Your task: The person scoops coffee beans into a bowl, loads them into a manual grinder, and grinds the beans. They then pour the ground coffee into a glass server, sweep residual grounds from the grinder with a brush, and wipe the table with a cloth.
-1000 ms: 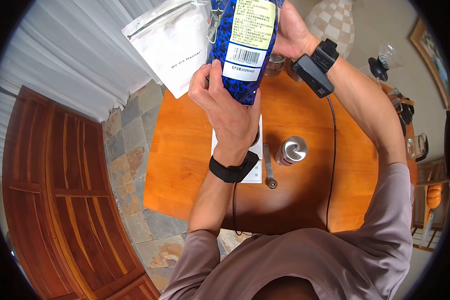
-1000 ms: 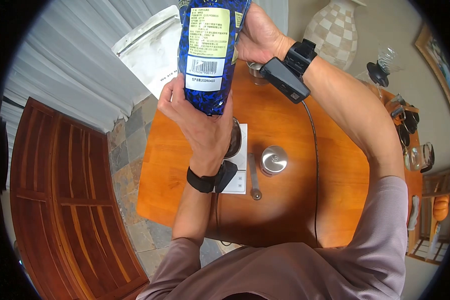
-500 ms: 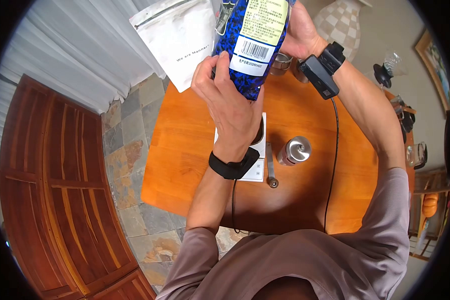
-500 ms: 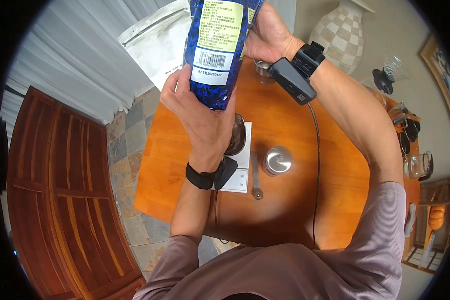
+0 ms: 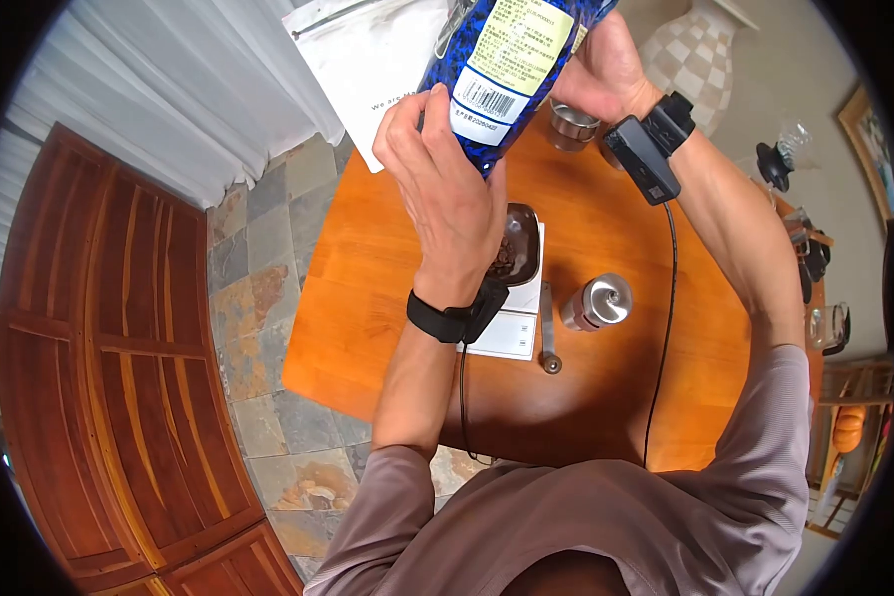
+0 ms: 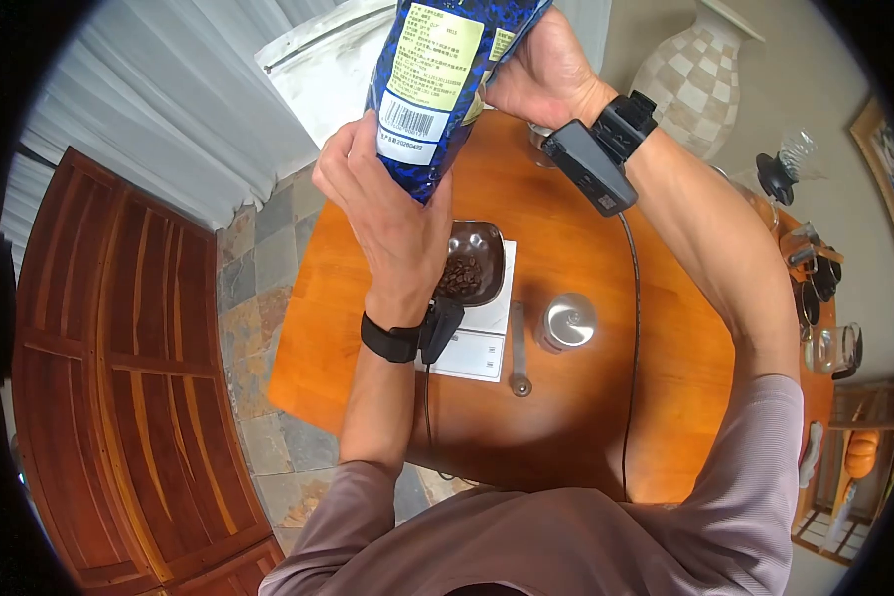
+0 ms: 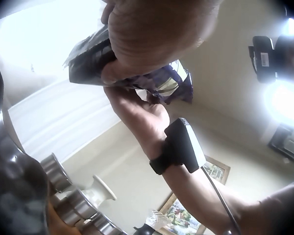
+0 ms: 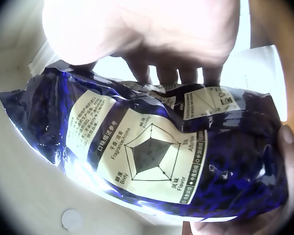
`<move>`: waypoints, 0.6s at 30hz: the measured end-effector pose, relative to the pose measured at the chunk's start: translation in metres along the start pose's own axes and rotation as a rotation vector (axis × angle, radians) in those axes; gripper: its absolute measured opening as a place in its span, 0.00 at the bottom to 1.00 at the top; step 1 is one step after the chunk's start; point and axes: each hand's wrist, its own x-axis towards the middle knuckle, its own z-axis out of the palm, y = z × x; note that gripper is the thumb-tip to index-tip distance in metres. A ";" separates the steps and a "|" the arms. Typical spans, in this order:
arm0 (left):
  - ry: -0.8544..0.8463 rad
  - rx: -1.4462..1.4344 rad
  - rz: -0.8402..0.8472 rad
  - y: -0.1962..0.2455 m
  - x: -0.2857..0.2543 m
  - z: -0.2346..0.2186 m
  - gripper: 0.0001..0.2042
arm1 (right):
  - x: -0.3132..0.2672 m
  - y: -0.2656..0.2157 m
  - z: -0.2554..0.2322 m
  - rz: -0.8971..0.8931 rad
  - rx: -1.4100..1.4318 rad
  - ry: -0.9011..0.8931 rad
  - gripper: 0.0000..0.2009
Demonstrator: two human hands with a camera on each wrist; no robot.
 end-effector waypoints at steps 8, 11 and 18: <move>0.025 0.019 0.008 -0.005 -0.001 0.001 0.41 | -0.001 0.003 0.001 -0.009 -0.042 0.086 0.22; 0.004 0.020 -0.003 -0.007 0.002 -0.002 0.41 | 0.000 0.004 0.006 -0.022 -0.069 0.057 0.21; 0.017 0.037 0.008 -0.004 0.000 -0.001 0.42 | 0.001 0.006 0.002 -0.040 -0.091 0.156 0.22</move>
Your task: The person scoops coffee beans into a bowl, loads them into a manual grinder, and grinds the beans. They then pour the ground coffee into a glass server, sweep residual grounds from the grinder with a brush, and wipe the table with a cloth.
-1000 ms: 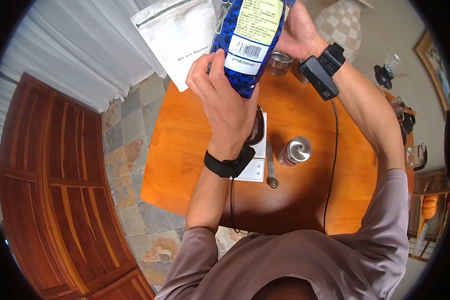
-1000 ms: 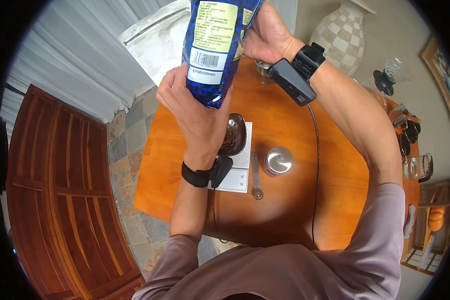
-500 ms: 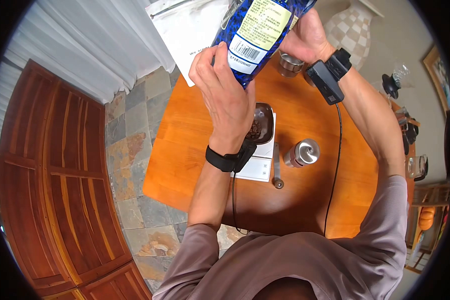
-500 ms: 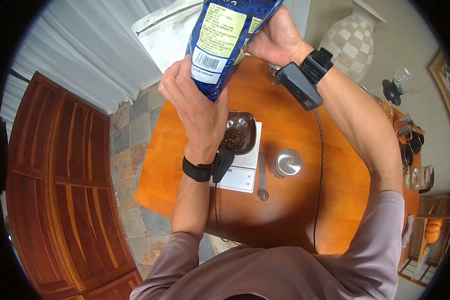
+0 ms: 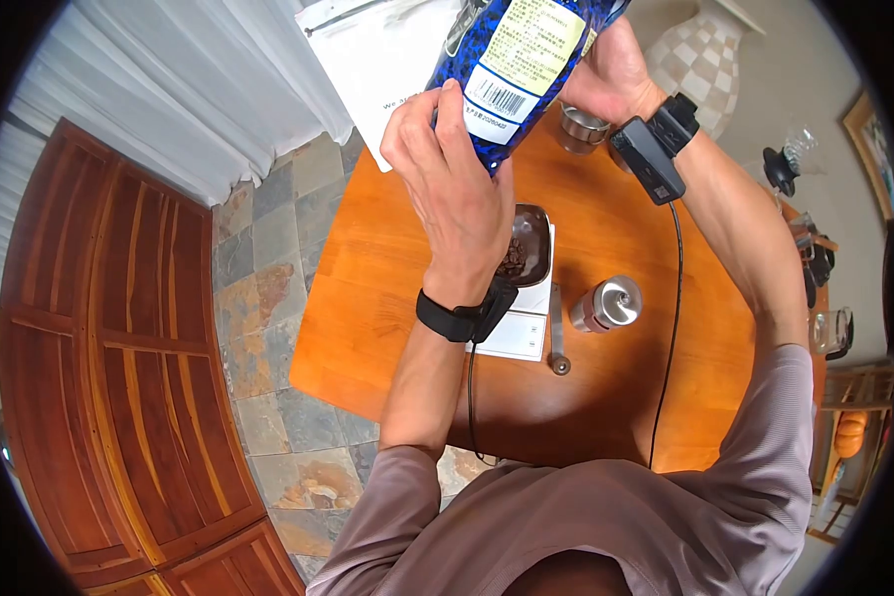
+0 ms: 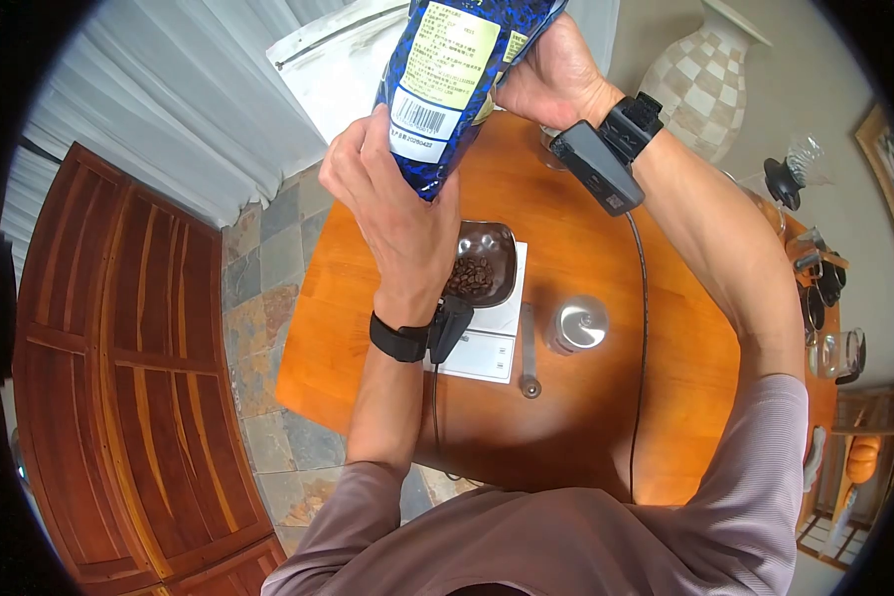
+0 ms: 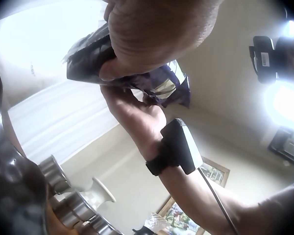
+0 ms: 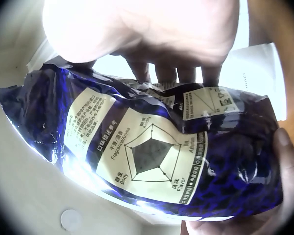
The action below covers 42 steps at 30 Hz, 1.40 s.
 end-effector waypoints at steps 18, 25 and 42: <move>-0.007 -0.003 -0.006 0.010 -0.003 0.001 0.41 | 0.006 -0.001 -0.008 0.078 0.037 -0.101 0.21; -0.019 0.005 -0.021 0.013 -0.003 0.001 0.40 | 0.007 -0.001 -0.008 0.068 -0.029 -0.109 0.22; -0.011 0.052 -0.013 0.015 -0.003 0.003 0.38 | 0.000 0.000 0.005 0.058 -0.158 -0.030 0.28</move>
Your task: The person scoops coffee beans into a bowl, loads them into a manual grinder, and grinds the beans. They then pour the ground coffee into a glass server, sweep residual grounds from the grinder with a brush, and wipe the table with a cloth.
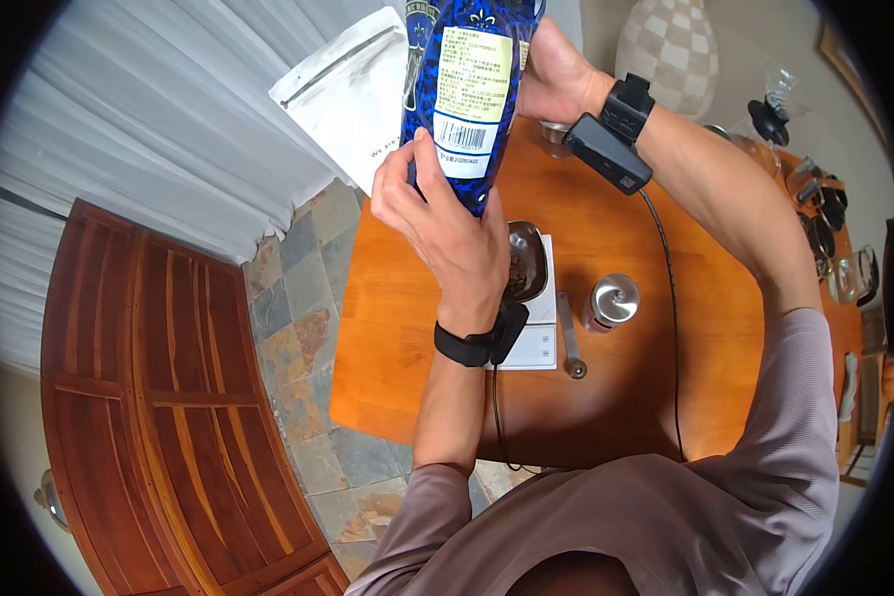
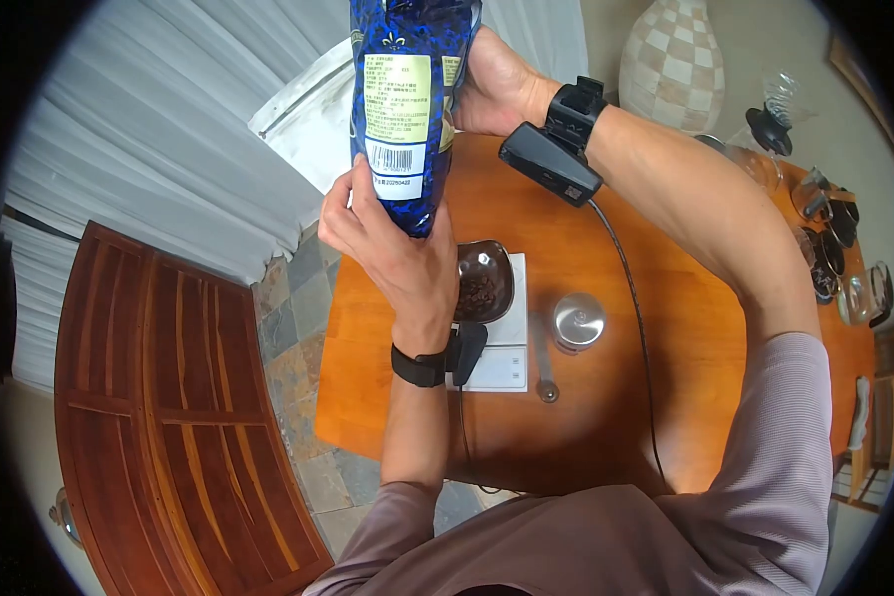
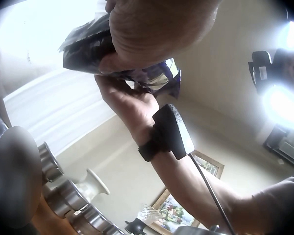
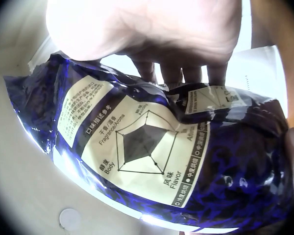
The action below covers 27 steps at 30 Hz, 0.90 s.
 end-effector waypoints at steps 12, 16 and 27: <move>-0.033 -0.041 -0.032 -0.002 0.000 -0.001 0.40 | -0.001 -0.009 -0.002 0.077 0.044 -0.030 0.29; -0.031 -0.059 -0.034 -0.003 0.001 0.000 0.40 | 0.000 -0.004 -0.002 0.054 0.018 0.051 0.30; -0.035 -0.084 -0.055 -0.006 0.000 0.002 0.38 | -0.003 -0.002 0.000 0.029 0.003 0.074 0.28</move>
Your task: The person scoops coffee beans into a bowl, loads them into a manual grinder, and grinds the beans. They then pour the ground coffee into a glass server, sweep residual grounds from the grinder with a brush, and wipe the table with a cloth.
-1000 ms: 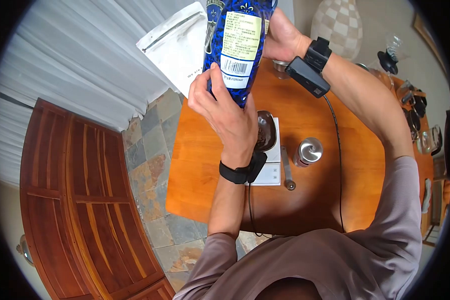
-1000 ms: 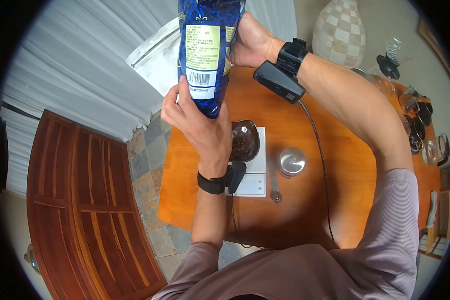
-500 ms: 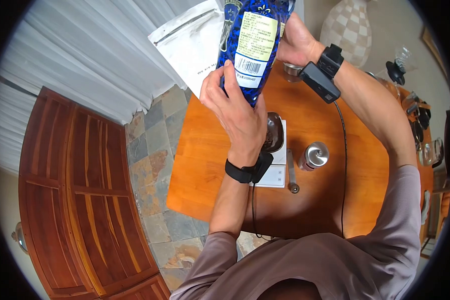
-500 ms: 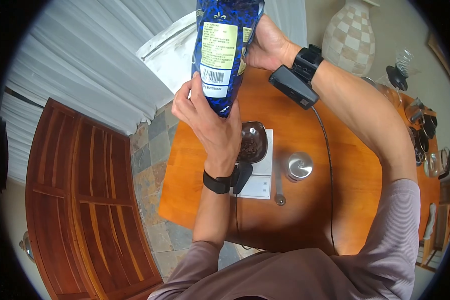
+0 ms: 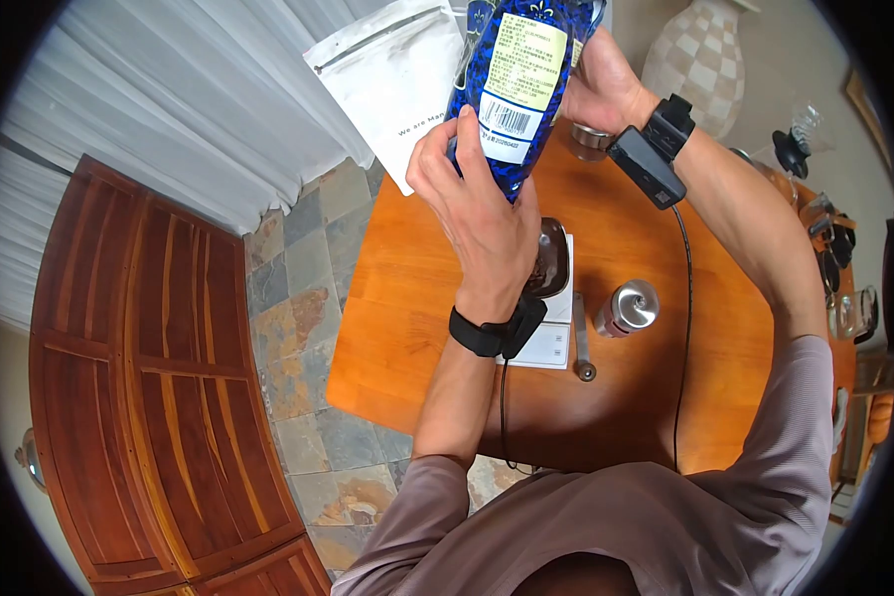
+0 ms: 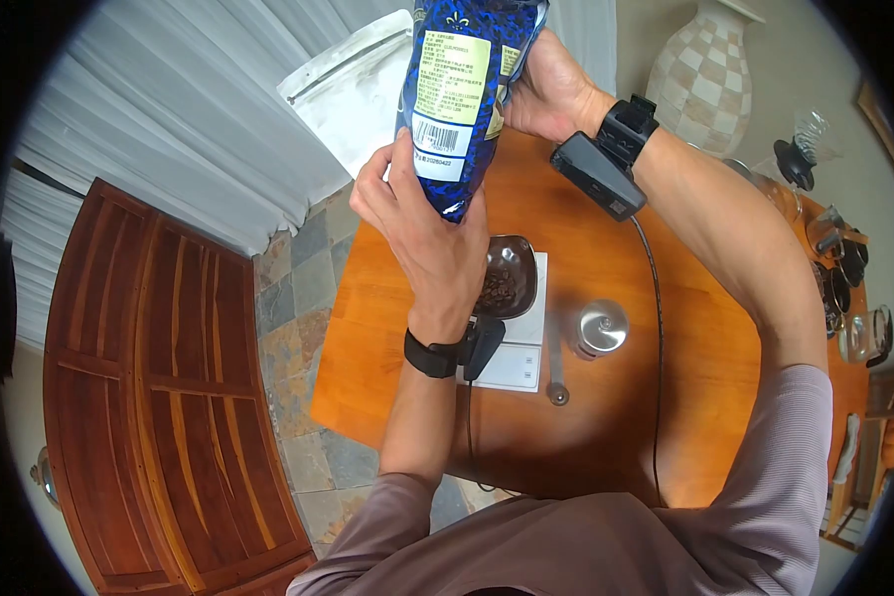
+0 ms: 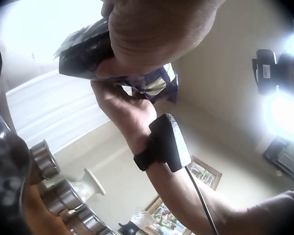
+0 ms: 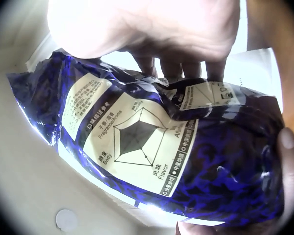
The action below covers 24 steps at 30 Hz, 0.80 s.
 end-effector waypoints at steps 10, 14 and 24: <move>-0.114 -0.152 -0.152 -0.043 0.007 -0.010 0.39 | -0.003 0.022 -0.002 -0.064 -0.138 0.039 0.28; -0.131 -0.138 -0.298 -0.073 0.001 -0.010 0.35 | -0.004 0.044 -0.012 -0.029 -0.325 0.010 0.37; -0.451 -0.398 -0.589 -0.112 -0.015 -0.011 0.32 | -0.015 0.064 -0.033 0.110 -0.508 -0.022 0.41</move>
